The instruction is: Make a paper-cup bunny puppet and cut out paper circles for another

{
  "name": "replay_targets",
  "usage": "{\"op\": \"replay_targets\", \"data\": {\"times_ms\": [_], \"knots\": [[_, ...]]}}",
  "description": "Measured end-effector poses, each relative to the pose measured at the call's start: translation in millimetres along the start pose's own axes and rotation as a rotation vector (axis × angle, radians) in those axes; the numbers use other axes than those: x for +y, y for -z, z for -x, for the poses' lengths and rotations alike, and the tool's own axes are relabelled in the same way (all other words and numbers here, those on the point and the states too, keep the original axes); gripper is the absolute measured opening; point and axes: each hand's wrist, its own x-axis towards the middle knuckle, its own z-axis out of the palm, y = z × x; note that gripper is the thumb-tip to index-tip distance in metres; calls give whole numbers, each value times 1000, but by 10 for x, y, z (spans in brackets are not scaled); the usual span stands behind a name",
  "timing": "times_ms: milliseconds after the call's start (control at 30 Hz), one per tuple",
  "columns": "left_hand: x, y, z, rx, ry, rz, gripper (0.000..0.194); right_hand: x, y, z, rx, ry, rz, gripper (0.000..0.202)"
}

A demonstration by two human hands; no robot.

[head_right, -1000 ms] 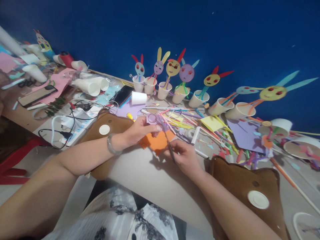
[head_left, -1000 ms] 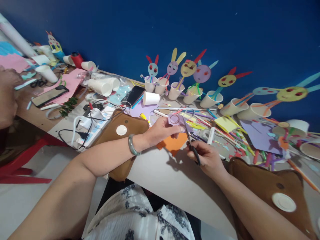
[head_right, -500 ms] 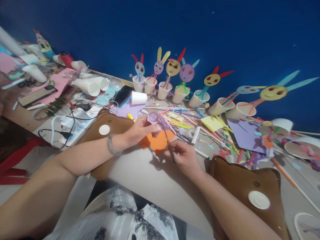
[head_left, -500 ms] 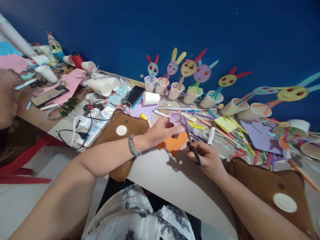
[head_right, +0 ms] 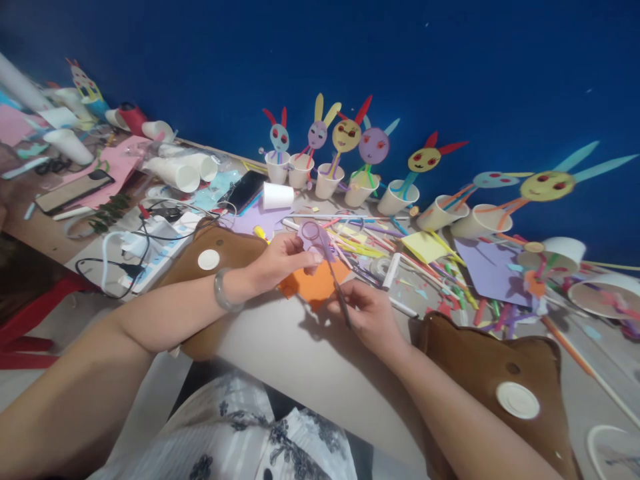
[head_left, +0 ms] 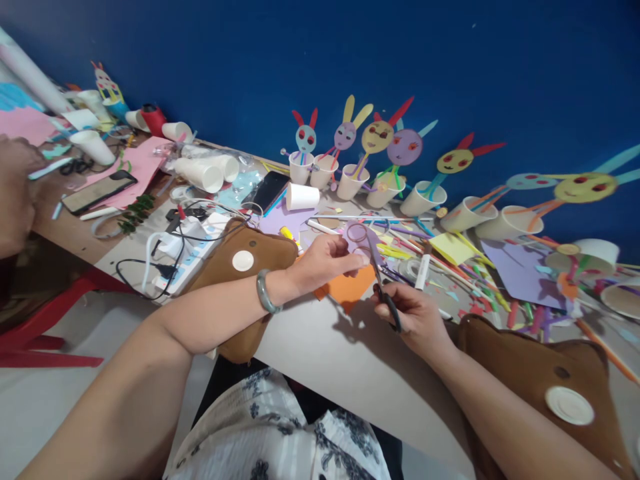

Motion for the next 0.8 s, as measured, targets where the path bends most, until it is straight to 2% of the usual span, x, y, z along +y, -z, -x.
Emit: {"op": "replay_targets", "data": {"times_ms": [800], "knots": [[-40, 17, -12, -23, -34, 29, 29, 12, 3, 6, 14, -17, 5, 38]]}}
